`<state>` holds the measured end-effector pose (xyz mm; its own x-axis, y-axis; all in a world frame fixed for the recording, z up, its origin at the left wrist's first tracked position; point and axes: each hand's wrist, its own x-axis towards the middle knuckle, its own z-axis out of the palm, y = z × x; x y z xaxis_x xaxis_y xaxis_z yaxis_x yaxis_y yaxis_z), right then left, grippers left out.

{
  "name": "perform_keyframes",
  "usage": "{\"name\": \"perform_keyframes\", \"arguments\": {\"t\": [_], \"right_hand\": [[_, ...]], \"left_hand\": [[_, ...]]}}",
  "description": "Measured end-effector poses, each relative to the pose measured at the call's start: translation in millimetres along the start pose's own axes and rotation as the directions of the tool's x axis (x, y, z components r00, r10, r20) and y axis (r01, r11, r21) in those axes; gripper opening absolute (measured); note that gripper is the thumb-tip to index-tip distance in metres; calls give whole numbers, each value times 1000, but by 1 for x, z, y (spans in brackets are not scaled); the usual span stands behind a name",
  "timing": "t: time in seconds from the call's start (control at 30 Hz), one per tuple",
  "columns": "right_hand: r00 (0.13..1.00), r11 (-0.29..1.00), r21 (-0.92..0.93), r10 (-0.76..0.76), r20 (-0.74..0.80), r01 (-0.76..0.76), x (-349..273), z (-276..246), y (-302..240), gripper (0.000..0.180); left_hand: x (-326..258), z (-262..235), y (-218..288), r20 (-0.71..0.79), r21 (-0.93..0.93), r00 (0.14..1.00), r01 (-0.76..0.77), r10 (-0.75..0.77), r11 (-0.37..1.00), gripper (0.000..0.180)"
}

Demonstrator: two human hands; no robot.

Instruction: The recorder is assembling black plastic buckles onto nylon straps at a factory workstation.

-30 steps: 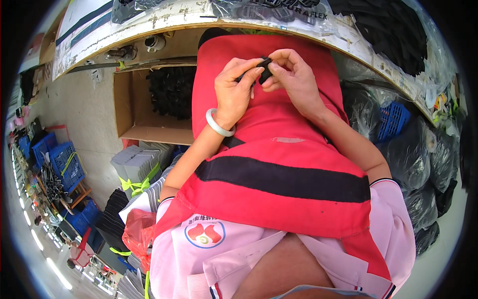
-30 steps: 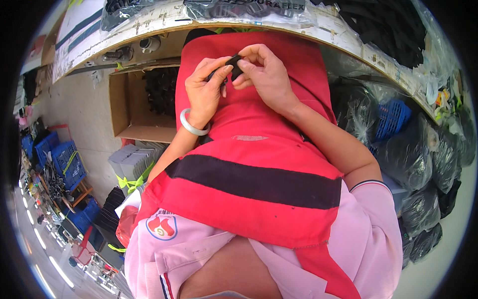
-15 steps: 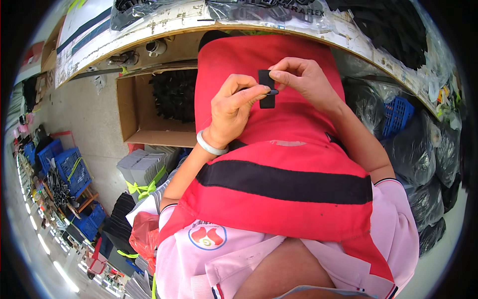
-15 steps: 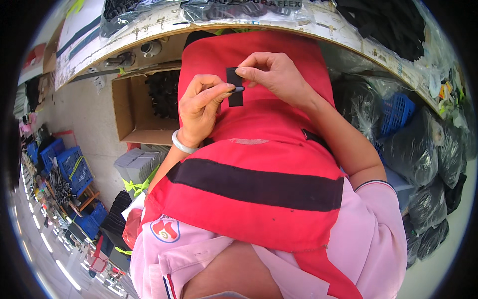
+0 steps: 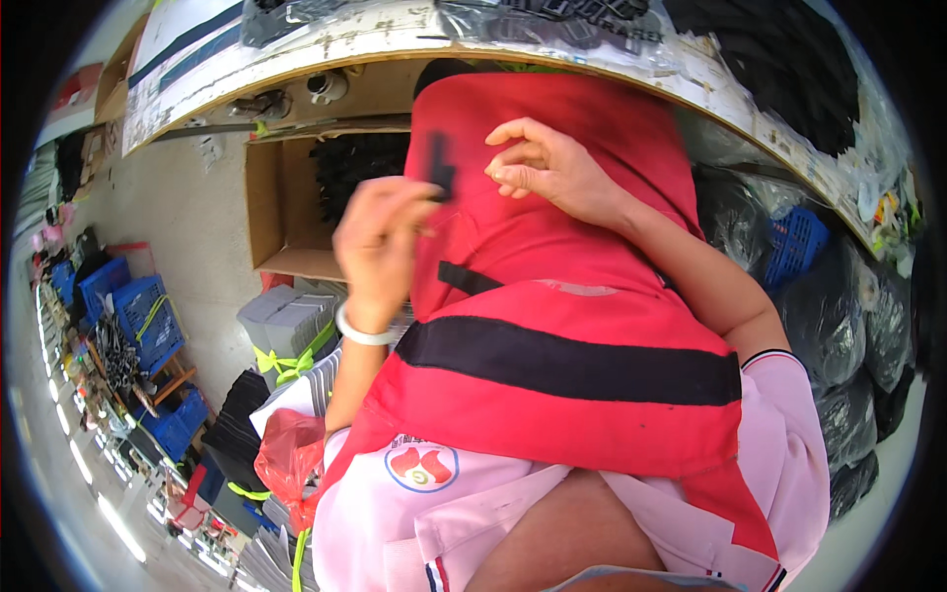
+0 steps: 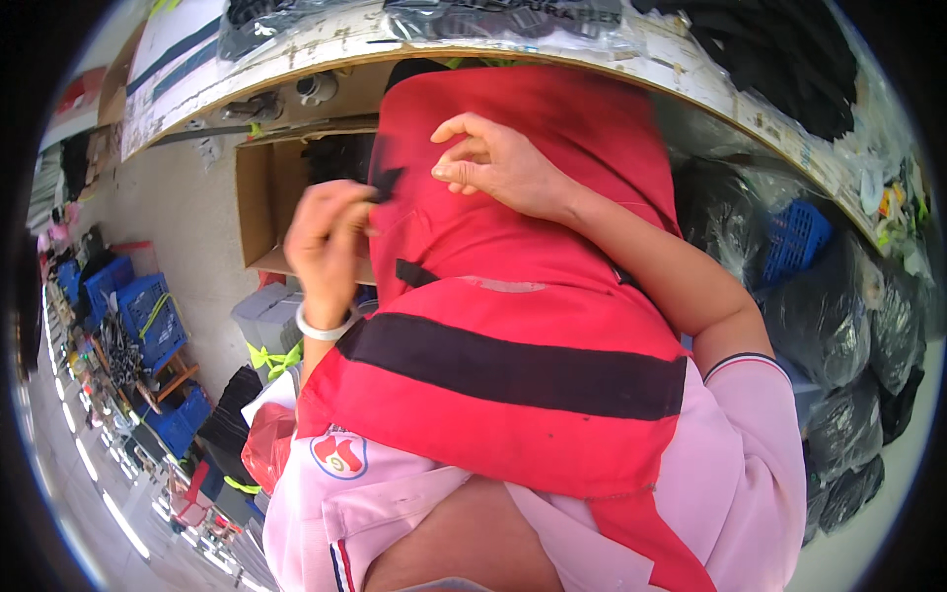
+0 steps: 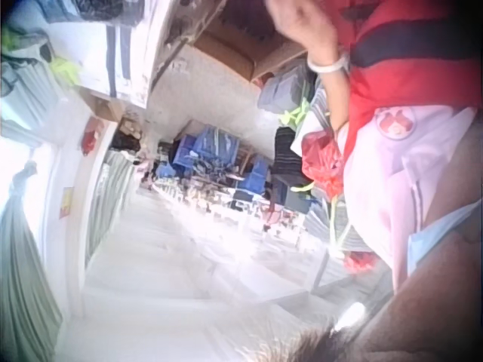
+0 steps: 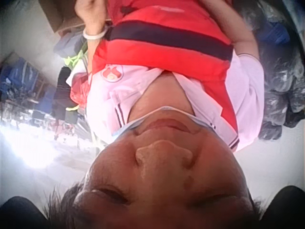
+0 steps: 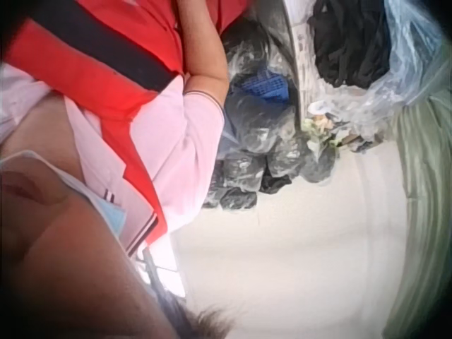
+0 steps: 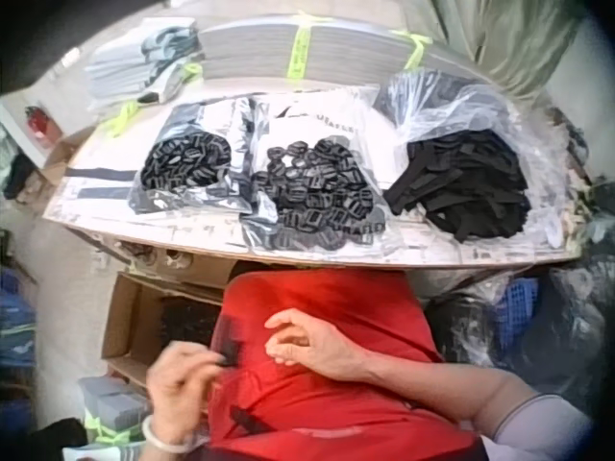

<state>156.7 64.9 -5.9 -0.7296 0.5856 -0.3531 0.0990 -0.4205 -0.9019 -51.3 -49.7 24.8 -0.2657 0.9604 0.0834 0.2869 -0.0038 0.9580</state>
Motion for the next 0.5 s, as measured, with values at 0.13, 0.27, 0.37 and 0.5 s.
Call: {"name": "perform_keyframes", "arguments": {"t": [0.13, 0.27, 0.37, 0.5], "right_hand": [[999, 985, -164, 51, -2, -51, 3, -6, 13, 24], [993, 964, -244, 115, 26, -105, 2, -4, 8, 19], [987, 960, -261, 129, 98, -100, 5, 5, -7, 19], [987, 963, -224, 159, 23, -150, -4, -19, -11, 16]], "left_hand": [[-13, -82, -53, -328, -329, 824, 359, -462, 873, 28], [-9, -35, -30, 14, -399, 868, 460, -496, 794, 47], [-3, 32, -8, 299, -409, 888, 450, -349, 794, 70], [18, 68, -4, 470, -394, 866, 380, -172, 837, 75]]}}
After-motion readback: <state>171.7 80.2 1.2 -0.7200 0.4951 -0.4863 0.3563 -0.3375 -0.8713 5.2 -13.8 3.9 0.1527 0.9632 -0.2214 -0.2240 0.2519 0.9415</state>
